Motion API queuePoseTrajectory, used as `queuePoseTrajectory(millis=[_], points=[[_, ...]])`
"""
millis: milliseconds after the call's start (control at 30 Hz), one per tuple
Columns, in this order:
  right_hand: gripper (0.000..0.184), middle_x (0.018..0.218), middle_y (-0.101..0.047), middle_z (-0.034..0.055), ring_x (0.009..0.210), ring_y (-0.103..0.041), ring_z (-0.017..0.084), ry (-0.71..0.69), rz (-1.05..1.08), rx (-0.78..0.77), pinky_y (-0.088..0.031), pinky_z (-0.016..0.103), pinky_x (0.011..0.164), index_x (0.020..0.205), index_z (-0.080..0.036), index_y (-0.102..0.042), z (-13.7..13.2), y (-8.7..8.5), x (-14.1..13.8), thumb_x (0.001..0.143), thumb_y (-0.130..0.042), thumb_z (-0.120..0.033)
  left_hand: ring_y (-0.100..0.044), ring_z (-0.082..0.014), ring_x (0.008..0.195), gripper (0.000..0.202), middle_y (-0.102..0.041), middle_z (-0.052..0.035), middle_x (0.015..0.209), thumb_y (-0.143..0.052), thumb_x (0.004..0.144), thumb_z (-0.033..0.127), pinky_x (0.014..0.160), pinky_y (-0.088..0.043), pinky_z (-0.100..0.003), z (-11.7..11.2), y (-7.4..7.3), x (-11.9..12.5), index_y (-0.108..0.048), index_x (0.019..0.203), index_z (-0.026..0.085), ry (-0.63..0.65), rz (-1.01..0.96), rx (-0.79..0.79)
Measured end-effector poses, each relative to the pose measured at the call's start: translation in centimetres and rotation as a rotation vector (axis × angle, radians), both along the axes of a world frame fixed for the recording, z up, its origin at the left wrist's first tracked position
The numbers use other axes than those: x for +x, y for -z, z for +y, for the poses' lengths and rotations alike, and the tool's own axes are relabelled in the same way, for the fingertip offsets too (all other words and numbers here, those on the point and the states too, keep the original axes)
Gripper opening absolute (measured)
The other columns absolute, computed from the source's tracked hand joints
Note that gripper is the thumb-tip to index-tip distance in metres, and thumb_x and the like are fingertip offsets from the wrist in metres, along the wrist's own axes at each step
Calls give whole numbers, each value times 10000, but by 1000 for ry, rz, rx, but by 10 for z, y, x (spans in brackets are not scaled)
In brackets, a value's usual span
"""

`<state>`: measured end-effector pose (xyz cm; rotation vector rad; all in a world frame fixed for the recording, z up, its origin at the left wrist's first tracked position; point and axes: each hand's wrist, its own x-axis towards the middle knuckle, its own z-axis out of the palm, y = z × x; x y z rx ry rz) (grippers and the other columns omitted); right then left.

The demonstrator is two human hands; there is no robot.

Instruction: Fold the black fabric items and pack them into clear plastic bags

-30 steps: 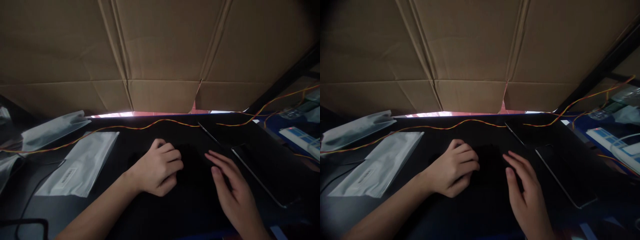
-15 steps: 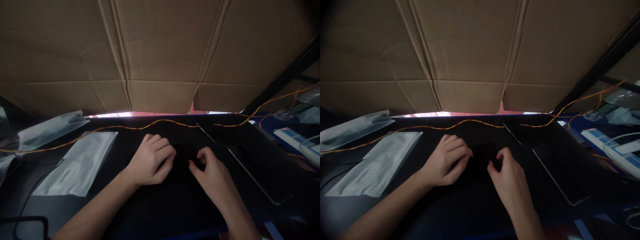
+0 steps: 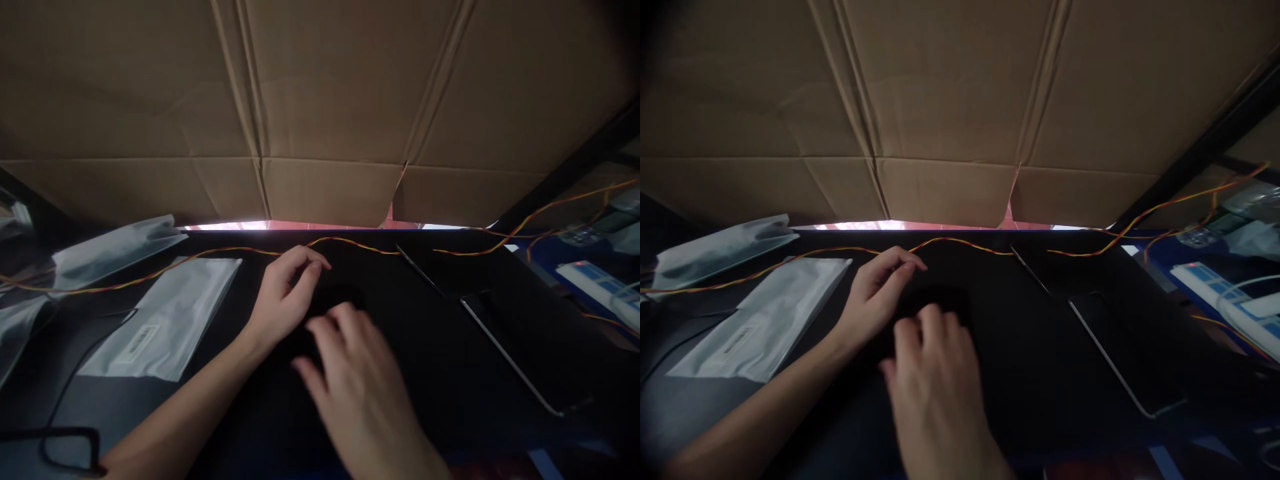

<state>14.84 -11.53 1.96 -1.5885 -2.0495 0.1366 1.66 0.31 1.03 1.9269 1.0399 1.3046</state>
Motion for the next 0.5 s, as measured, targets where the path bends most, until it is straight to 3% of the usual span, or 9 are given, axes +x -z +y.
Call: queuePoseTrajectory(millis=[100,167,233,333,433,500], points=[[220,1152,-704,75,1011,-711,269,-217,270,-151,-634,432,864,1207,-247,-672,-4,2,-2,993,-653,-200,-610,-158,802,223,-703,8,864,-545,1029,245,743,-451,-298,0,0,-1,-725,904,201,-19,-18,2],[267,1185,-700,45,1074,-702,208,-233,457,-139,-607,351,925,1222,-268,-676,-1,-4,17,1036,-539,-134,-598,-153,770,227,-688,10,837,-537,1028,235,711,-442,-292,-2,1,-1,-723,904,196,-8,4,28],[280,1157,-696,28,1082,-687,184,-186,510,-21,-579,319,942,1152,-279,-707,6,-15,39,1043,-512,-110,-602,-149,756,229,-682,6,834,-526,1029,221,692,-444,-287,-3,-2,0,-722,915,190,3,35,62],[239,1112,-698,24,1046,-667,179,-251,414,70,-556,325,931,1124,-267,-744,23,-27,55,1038,-572,-124,-642,-161,797,222,-701,-19,879,-511,1032,207,723,-475,-291,-3,-14,-3,-717,957,179,23,142,178],[152,1103,-730,33,1032,-642,209,-584,125,-14,-533,391,948,1136,-244,-777,44,-20,49,1046,-654,-236,-665,-202,816,196,-722,-48,923,-521,1017,228,723,-475,-322,-4,-32,-23,-711,985,193,-41,430,323],[163,1116,-747,44,1049,-635,230,-778,-102,-67,-528,411,925,1123,-229,-795,58,-8,46,1050,-683,-322,-662,-227,762,161,-741,-61,950,-572,998,291,666,-443,-340,-8,-38,-47,-718,1003,222,-147,578,312]])
